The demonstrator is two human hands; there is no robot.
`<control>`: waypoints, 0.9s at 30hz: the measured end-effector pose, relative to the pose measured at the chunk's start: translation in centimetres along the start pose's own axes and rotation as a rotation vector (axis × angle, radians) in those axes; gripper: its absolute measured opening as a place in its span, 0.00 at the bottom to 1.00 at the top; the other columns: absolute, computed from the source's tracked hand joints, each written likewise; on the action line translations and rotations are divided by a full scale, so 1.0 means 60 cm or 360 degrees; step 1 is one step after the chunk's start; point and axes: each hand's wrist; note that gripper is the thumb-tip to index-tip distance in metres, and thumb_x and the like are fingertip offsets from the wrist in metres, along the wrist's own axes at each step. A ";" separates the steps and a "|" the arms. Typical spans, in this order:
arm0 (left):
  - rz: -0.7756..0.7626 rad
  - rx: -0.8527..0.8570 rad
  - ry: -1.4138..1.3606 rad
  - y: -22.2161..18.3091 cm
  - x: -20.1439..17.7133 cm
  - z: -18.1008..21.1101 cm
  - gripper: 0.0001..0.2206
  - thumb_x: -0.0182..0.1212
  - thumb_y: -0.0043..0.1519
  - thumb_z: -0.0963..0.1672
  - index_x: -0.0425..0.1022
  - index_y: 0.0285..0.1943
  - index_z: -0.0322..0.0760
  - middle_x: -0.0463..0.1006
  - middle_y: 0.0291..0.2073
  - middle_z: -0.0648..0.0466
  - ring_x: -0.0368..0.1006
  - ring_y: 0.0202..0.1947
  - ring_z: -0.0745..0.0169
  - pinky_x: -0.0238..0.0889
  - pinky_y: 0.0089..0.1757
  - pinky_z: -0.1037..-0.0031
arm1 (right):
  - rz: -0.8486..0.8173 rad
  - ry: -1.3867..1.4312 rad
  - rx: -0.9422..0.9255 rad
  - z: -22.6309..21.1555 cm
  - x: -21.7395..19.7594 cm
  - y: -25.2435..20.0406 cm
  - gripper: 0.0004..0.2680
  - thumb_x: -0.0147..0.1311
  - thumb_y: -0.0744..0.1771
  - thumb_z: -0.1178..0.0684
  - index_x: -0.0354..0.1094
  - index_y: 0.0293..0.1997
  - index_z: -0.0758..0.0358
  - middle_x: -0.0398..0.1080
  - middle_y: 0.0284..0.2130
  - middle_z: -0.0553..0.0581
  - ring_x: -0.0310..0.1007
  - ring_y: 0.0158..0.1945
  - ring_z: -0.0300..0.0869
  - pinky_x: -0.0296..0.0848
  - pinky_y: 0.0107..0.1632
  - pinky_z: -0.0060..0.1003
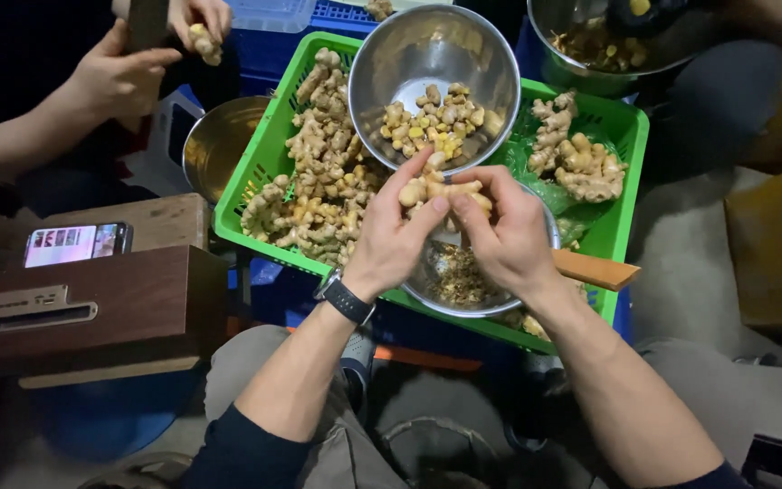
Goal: Peeling ginger roots with a knife and collecting them in a metal bowl.
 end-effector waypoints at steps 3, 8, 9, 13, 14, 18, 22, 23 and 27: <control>-0.0010 0.0105 0.0004 -0.001 -0.004 0.000 0.28 0.59 0.64 0.45 0.62 0.75 0.34 0.73 0.60 0.28 0.71 0.61 0.38 0.68 0.55 0.52 | 0.0016 -0.0058 -0.0042 0.018 0.007 -0.009 0.07 0.55 0.70 0.53 0.72 0.51 0.62 0.74 0.20 0.55 0.77 0.25 0.45 0.72 0.27 0.37; -0.0054 0.0091 0.0058 0.004 -0.010 -0.004 0.27 0.58 0.61 0.44 0.66 0.73 0.38 0.79 0.55 0.36 0.74 0.58 0.51 0.71 0.52 0.57 | -0.0006 0.0368 0.0049 0.008 0.001 -0.004 0.08 0.46 0.73 0.55 0.69 0.48 0.71 0.67 0.17 0.56 0.65 0.24 0.36 0.70 0.29 0.32; -0.0048 0.0090 0.0053 0.005 -0.011 -0.006 0.27 0.58 0.61 0.44 0.66 0.73 0.38 0.79 0.55 0.36 0.74 0.58 0.51 0.71 0.52 0.57 | -0.0013 0.0364 0.0049 0.019 0.001 -0.006 0.08 0.46 0.73 0.55 0.69 0.48 0.71 0.67 0.17 0.56 0.65 0.24 0.36 0.70 0.29 0.32; -0.0105 0.0066 0.0046 0.009 -0.018 -0.004 0.26 0.60 0.60 0.44 0.69 0.70 0.35 0.82 0.49 0.40 0.75 0.54 0.55 0.71 0.51 0.59 | -0.0061 0.0579 0.0069 0.052 0.000 -0.012 0.08 0.46 0.73 0.58 0.68 0.48 0.75 0.65 0.16 0.58 0.67 0.25 0.36 0.72 0.27 0.33; -0.0139 0.0068 0.0043 0.009 -0.019 -0.001 0.26 0.60 0.59 0.43 0.69 0.69 0.34 0.83 0.44 0.43 0.75 0.53 0.58 0.69 0.53 0.59 | -0.0064 0.0622 0.0080 0.058 -0.001 -0.013 0.08 0.45 0.73 0.58 0.68 0.48 0.77 0.64 0.16 0.59 0.67 0.24 0.37 0.72 0.27 0.34; -0.0173 0.0058 -0.0023 0.009 -0.019 -0.017 0.25 0.61 0.59 0.43 0.71 0.68 0.36 0.83 0.42 0.47 0.72 0.51 0.65 0.70 0.51 0.61 | -0.0089 0.0777 0.0111 0.091 -0.002 -0.015 0.09 0.45 0.73 0.58 0.66 0.49 0.78 0.61 0.16 0.61 0.66 0.24 0.39 0.72 0.28 0.35; -0.0279 0.0063 -0.0165 0.005 -0.014 -0.017 0.25 0.59 0.60 0.42 0.71 0.69 0.37 0.82 0.46 0.41 0.75 0.52 0.56 0.68 0.53 0.56 | -0.0108 0.0824 0.0122 0.104 -0.008 -0.010 0.08 0.44 0.73 0.58 0.65 0.51 0.76 0.59 0.15 0.60 0.62 0.19 0.37 0.63 0.23 0.29; -0.0261 0.0073 -0.0228 0.004 -0.012 -0.019 0.25 0.57 0.61 0.41 0.70 0.71 0.39 0.81 0.47 0.43 0.73 0.52 0.59 0.69 0.54 0.57 | -0.0117 0.0810 0.0130 0.100 -0.007 -0.009 0.07 0.45 0.73 0.59 0.65 0.52 0.76 0.61 0.16 0.60 0.65 0.20 0.37 0.64 0.24 0.28; -0.0163 0.0057 0.0175 0.010 -0.049 -0.015 0.26 0.59 0.58 0.45 0.71 0.70 0.42 0.80 0.51 0.37 0.76 0.53 0.38 0.68 0.52 0.51 | -0.0180 0.0480 0.0294 0.063 -0.042 0.014 0.08 0.49 0.72 0.58 0.67 0.55 0.73 0.68 0.23 0.59 0.69 0.27 0.36 0.68 0.29 0.26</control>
Point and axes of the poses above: each hand's wrist, its own y-axis towards the middle knuckle, its own x-axis out of the palm, z = x × y
